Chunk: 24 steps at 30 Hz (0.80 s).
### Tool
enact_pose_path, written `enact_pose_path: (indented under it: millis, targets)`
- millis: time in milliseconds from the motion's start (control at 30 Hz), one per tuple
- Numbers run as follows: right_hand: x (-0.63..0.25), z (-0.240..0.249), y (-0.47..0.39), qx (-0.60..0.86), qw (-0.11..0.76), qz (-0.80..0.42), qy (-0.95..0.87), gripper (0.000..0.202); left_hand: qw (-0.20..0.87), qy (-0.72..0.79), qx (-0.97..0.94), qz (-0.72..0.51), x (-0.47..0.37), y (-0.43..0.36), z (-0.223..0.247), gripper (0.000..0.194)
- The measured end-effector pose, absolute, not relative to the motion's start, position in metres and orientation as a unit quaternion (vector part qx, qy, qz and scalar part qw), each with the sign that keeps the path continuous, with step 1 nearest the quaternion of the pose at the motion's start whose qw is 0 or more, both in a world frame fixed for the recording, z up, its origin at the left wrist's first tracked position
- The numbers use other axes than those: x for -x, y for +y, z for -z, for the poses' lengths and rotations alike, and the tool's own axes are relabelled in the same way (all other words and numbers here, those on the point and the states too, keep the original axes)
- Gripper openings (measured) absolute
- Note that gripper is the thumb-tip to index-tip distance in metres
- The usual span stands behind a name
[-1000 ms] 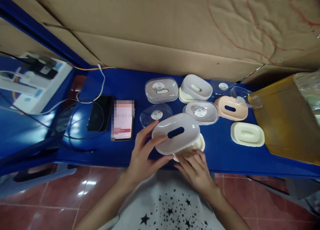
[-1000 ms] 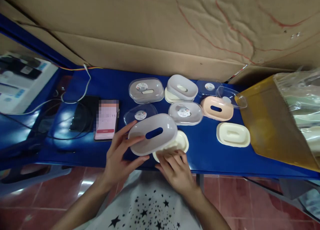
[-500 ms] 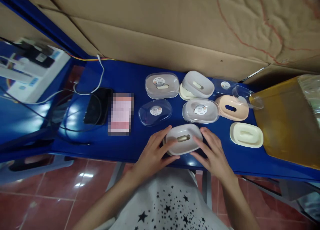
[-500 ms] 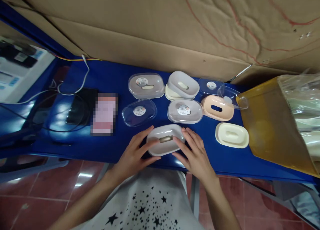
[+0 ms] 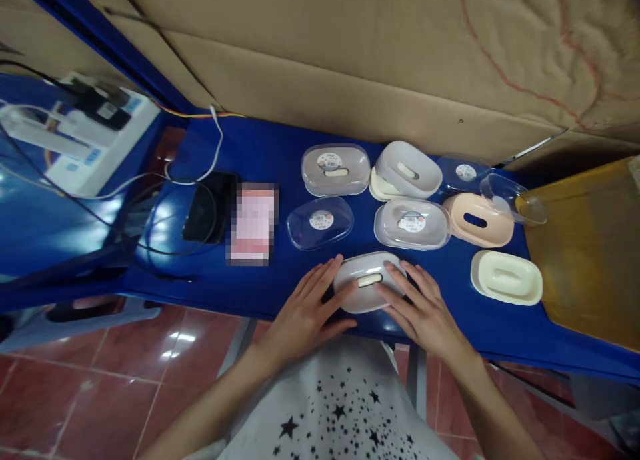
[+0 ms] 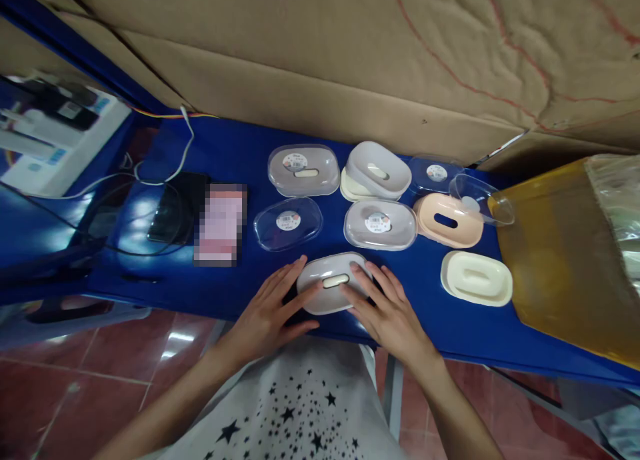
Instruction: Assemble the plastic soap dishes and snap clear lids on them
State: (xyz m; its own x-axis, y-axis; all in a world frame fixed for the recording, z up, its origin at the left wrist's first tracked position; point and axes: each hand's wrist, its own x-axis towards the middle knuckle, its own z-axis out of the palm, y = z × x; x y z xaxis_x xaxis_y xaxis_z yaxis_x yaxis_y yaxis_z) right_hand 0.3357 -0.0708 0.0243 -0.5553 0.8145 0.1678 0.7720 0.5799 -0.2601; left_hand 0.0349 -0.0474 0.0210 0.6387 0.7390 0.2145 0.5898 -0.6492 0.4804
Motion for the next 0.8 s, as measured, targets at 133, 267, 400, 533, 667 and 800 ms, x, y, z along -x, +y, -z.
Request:
enact_pose_path:
  millis: [133,267,400,533,667,800]
  targets:
    - [-0.322,-0.022,-0.076,0.470,0.150,-0.074,-0.867,0.046,0.142,0.451,-0.845,-0.250,-0.019,-0.015,-0.034,0.068]
    - [-0.301,-0.019,-0.081,0.504,0.160,-0.075,-0.845,0.049,0.119,0.521,-0.828,-0.171,-0.007,0.030,-0.036,0.073]
    - [-0.287,-0.015,-0.084,0.533,0.164,-0.082,-0.826,0.061,0.155,0.531,-0.816,-0.165,-0.005,0.053,-0.041,0.070]
    - [-0.288,-0.011,-0.087,0.551,0.235,-0.108,-0.793,0.083,0.225,0.499,-0.801,-0.242,-0.010,0.039,-0.059,0.061]
    - [-0.299,-0.011,-0.086,0.560,0.301,-0.092,-0.766,0.096,0.292,0.398,-0.845,-0.207,-0.019,0.013,-0.062,0.065]
    - [-0.309,-0.017,-0.079,0.514,0.248,-0.090,-0.816,0.089,0.287,0.349,-0.873,-0.183,-0.027,-0.003,-0.047,0.066]
